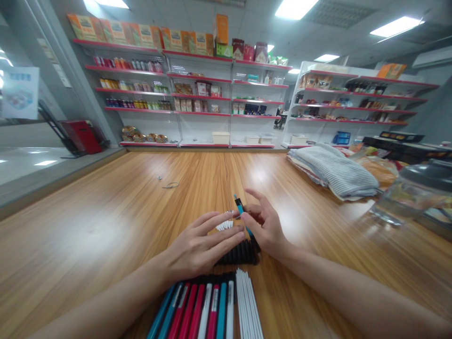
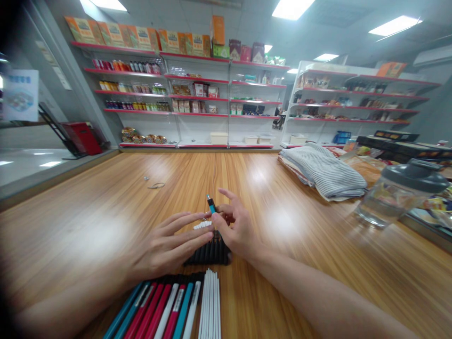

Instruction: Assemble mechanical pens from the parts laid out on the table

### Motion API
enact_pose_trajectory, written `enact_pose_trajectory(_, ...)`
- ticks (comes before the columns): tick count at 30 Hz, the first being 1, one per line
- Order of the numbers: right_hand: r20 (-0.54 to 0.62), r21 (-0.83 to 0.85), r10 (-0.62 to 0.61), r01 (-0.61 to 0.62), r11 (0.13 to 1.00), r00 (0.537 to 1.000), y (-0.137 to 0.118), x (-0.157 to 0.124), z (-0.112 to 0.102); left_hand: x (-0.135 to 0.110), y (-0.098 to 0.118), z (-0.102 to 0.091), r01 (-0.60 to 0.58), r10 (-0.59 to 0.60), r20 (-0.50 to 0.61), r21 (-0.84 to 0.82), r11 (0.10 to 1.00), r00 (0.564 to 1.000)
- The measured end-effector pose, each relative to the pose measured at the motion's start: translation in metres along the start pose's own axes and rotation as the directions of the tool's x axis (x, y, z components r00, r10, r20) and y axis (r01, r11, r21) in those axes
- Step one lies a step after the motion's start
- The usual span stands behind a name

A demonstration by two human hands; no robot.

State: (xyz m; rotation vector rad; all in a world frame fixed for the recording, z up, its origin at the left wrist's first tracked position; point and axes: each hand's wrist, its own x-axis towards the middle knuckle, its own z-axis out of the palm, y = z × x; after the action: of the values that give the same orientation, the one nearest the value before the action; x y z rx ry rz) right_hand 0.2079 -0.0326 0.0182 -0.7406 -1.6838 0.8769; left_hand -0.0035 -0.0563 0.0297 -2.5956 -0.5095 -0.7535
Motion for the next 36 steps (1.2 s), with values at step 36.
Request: enact_pose_trajectory(36, -0.141, 0.314, 0.254, -0.2, 0.928, 0.957, 0.02, 0.013, -0.014, -0.008, -0.005, 0.009, 0.138, -0.144, -0.06, -0.093, 0.986, 0.988)
